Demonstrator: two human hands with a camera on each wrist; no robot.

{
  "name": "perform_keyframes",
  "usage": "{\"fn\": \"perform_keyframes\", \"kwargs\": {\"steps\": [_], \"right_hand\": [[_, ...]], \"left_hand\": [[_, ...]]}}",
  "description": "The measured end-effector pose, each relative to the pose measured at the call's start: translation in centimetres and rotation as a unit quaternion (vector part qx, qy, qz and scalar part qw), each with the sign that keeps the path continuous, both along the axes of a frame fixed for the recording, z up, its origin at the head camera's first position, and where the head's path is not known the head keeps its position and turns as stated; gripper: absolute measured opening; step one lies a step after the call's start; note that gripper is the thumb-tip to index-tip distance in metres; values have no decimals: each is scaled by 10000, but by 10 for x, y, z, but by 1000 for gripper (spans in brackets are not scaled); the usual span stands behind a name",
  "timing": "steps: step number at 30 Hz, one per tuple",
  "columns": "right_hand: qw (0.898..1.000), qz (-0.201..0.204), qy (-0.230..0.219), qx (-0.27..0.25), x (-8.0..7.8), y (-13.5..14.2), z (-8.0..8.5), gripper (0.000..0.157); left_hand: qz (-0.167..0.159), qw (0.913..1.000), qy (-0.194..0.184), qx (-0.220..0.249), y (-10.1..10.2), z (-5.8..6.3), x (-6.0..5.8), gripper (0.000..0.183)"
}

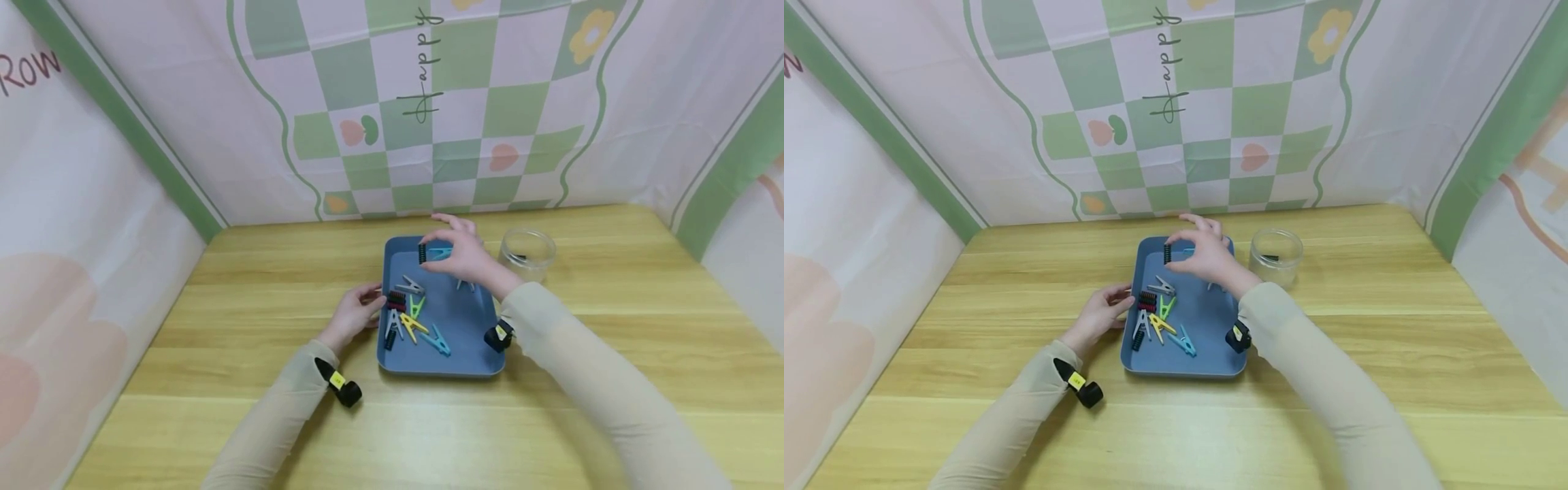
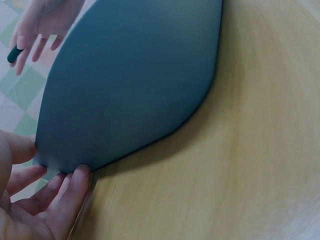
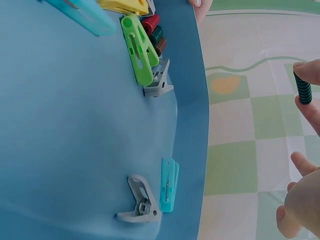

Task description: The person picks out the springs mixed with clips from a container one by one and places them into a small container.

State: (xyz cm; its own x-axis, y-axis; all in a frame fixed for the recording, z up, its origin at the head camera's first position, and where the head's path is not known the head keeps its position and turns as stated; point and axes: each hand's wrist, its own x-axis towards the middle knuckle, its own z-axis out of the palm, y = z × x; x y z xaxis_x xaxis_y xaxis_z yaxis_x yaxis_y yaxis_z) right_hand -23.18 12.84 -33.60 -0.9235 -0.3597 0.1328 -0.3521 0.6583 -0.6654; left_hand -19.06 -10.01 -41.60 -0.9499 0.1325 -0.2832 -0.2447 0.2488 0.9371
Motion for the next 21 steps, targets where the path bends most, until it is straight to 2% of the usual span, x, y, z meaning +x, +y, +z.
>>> {"fn": "perform_keyframes", "kwargs": {"steps": [21], "right_hand": [[9997, 151, 3, 187, 14, 24, 11, 34]], "left_hand": [[104, 9999, 53, 0, 1, 1, 2, 45]]}}
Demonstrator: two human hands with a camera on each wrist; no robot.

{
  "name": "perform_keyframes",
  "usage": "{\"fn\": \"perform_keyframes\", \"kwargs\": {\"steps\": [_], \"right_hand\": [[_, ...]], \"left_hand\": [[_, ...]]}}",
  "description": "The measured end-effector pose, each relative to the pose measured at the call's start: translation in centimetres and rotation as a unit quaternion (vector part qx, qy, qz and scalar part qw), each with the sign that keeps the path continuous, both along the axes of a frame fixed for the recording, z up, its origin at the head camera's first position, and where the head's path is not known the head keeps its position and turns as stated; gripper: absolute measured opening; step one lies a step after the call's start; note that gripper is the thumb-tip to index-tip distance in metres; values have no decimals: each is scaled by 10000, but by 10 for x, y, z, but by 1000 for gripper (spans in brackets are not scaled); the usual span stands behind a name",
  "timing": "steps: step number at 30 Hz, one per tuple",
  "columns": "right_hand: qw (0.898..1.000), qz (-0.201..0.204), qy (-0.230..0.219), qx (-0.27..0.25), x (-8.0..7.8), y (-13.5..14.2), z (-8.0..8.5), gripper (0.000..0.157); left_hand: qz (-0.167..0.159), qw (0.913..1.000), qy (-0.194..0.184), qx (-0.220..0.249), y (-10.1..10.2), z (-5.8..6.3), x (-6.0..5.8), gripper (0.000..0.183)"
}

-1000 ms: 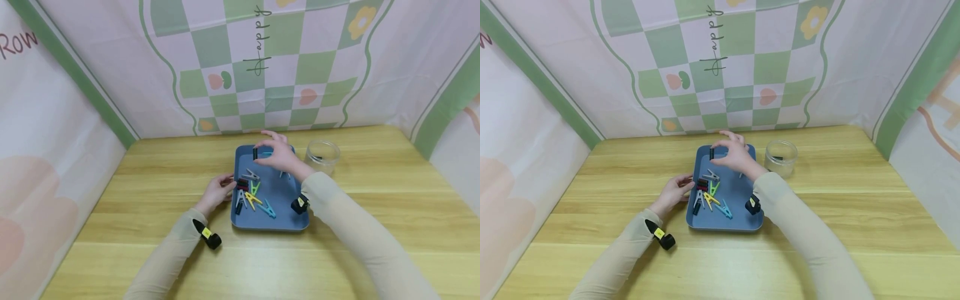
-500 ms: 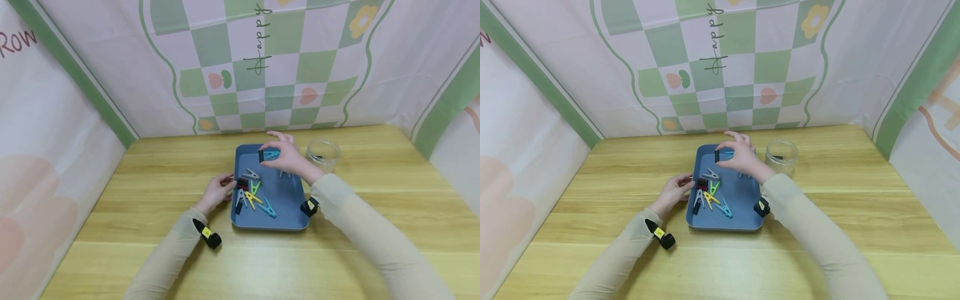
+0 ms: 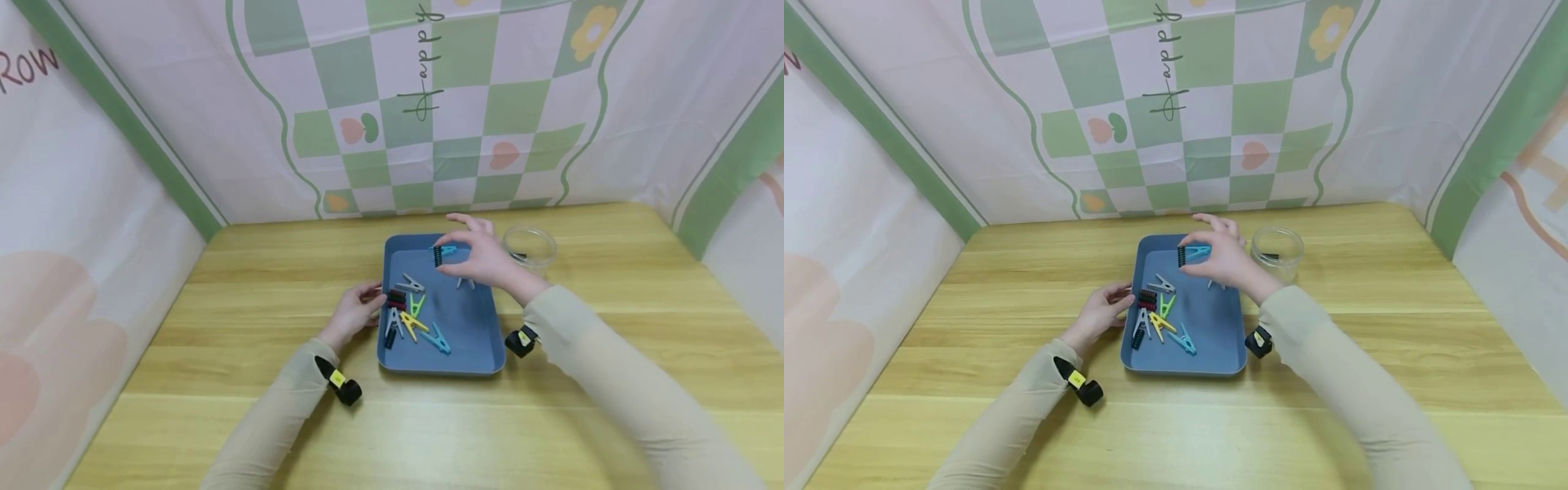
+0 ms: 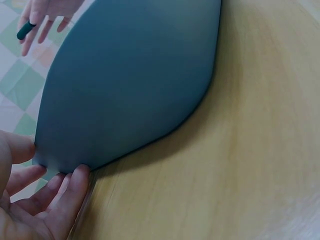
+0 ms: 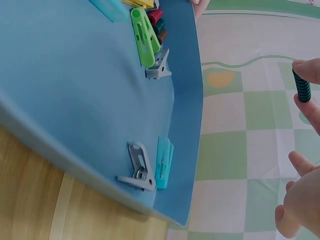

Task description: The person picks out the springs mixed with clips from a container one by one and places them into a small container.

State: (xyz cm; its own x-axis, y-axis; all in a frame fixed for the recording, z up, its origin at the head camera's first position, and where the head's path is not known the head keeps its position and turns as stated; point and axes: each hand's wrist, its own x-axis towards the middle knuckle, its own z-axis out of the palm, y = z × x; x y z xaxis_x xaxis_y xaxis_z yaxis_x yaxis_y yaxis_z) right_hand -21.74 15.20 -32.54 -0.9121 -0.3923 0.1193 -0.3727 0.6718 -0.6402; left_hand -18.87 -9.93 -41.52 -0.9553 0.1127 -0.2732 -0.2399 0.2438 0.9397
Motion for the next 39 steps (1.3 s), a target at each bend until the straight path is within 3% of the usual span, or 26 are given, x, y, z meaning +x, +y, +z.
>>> {"fn": "perform_keyframes", "kwargs": {"steps": [19, 39], "right_hand": [[9994, -116, 109, 307, 6, 27, -6, 35], [9993, -292, 128, 197, 14, 53, -13, 37]], "left_hand": [[63, 9999, 89, -60, 0, -1, -1, 45], [102, 9999, 44, -43, 1, -1, 1, 45]]}}
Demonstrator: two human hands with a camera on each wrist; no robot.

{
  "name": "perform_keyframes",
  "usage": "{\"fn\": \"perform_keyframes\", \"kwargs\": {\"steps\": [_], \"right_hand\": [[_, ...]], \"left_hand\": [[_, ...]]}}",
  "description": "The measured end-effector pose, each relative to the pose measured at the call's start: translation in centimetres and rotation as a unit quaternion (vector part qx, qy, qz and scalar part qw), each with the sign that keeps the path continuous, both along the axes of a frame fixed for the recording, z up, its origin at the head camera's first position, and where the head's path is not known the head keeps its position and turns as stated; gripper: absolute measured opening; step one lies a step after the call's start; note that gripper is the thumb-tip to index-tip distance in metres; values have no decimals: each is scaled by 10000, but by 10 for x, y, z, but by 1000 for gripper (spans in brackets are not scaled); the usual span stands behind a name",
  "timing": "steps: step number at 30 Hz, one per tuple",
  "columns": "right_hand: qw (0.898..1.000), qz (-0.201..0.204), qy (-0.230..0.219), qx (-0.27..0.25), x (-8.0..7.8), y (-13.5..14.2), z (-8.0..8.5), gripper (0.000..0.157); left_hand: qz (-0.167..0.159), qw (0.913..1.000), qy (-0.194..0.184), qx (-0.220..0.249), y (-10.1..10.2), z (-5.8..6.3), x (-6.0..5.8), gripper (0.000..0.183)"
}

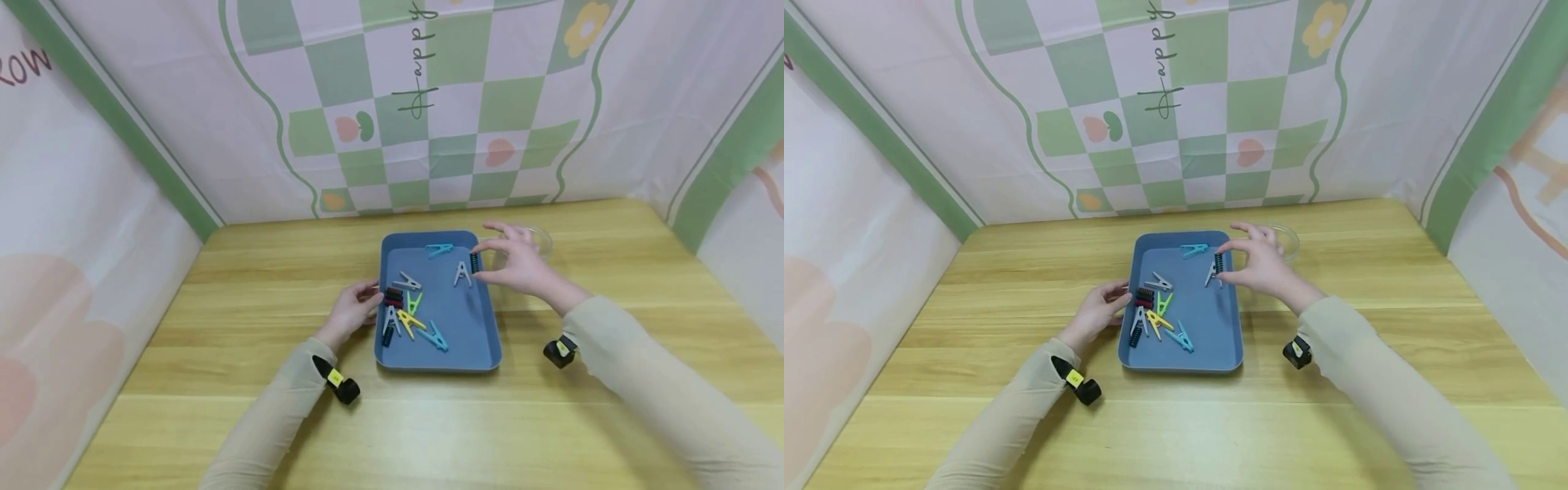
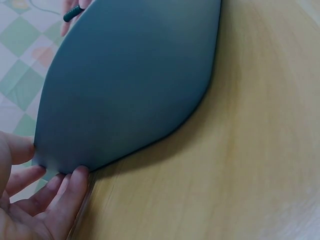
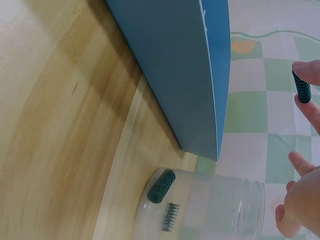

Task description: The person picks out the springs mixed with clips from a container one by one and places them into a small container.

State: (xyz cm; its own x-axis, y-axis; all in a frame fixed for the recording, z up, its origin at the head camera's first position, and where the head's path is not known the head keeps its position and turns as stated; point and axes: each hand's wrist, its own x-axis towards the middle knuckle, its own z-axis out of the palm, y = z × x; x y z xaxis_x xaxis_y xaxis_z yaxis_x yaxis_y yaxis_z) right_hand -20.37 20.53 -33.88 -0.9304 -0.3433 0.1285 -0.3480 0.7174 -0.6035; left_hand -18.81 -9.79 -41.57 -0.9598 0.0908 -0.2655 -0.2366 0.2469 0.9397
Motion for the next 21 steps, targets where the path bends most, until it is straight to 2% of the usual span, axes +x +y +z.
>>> {"fn": "perform_keyframes", "kwargs": {"steps": [9, 21], "right_hand": [[9999, -88, -73, -84, 1, 10, 3, 41], [9993, -335, -148, 85, -1, 24, 7, 43]], "left_hand": [[-28, 10000, -35, -52, -1, -1, -1, 45], [-51, 10000, -45, -60, -1, 0, 0, 44]]}}
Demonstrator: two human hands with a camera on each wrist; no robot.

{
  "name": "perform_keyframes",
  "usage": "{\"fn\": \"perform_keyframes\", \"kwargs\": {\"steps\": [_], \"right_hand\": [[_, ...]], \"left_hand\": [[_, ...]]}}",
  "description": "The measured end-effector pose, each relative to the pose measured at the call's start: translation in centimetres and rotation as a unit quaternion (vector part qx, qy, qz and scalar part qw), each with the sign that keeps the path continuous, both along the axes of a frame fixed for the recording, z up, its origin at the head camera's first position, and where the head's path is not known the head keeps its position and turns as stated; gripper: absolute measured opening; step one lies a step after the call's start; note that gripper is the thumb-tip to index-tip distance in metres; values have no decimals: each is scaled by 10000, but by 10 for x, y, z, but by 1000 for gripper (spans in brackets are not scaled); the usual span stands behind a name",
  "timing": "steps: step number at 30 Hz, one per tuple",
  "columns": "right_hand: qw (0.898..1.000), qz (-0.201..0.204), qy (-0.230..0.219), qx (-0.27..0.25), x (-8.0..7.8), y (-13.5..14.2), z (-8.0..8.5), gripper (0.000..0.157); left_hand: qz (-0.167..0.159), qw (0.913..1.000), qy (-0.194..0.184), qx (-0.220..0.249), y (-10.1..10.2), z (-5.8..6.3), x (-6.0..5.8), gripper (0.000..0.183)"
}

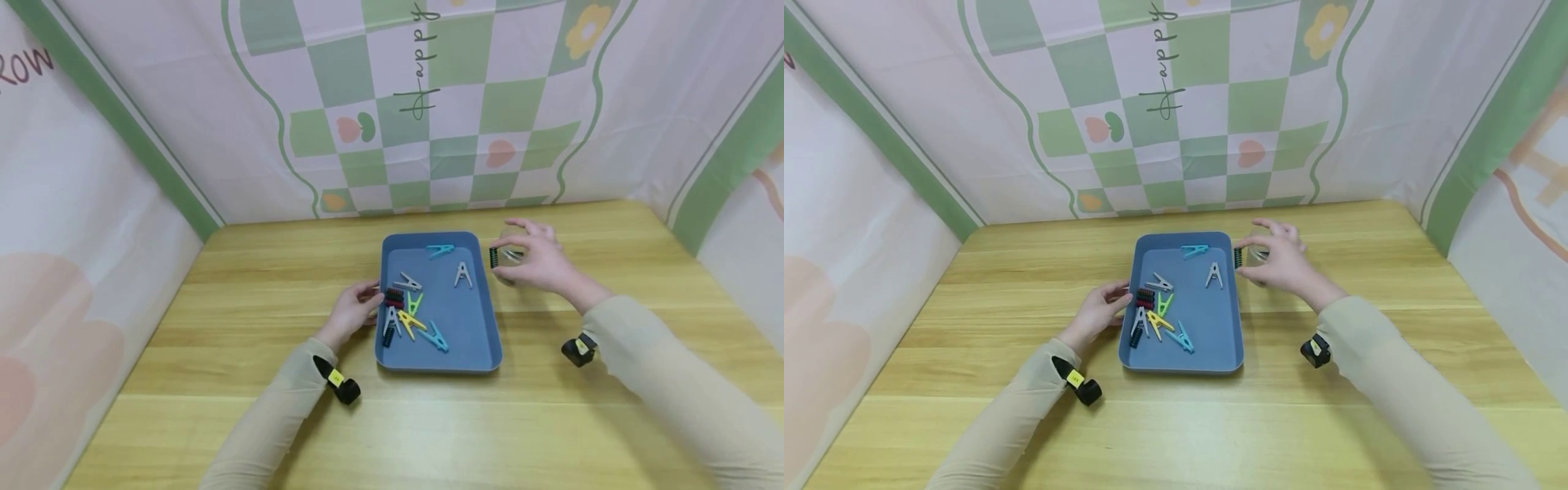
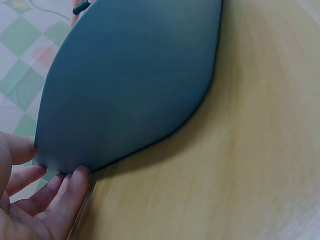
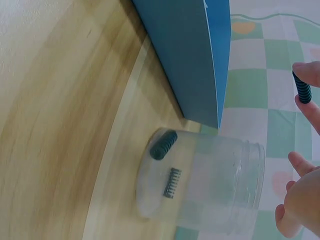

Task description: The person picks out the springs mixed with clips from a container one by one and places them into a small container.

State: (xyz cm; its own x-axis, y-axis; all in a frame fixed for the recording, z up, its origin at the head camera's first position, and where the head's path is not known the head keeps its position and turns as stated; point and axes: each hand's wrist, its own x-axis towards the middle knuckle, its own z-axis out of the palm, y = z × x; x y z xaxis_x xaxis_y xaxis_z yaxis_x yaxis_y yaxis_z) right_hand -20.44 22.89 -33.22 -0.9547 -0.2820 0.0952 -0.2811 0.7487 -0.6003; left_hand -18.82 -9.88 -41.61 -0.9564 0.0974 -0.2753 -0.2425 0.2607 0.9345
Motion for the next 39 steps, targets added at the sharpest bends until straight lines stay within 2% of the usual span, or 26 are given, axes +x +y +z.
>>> {"fn": "perform_keyframes", "kwargs": {"steps": [8, 20, 27, 39], "right_hand": [[9999, -77, 95, -3, -6, 15, -1, 44], [9985, -501, 49, 194, -16, 35, 4, 50], [9977, -558, -28, 375, -24, 48, 5, 53], [9962, -716, -179, 452, -27, 57, 5, 54]], "left_hand": [[-27, 9999, 159, 6, 0, 1, 2, 44], [5, 9999, 104, -10, 0, 2, 0, 47], [34, 9999, 129, 19, 0, 2, 1, 46], [43, 9999, 46, 136, 0, 0, 0, 46]]}}
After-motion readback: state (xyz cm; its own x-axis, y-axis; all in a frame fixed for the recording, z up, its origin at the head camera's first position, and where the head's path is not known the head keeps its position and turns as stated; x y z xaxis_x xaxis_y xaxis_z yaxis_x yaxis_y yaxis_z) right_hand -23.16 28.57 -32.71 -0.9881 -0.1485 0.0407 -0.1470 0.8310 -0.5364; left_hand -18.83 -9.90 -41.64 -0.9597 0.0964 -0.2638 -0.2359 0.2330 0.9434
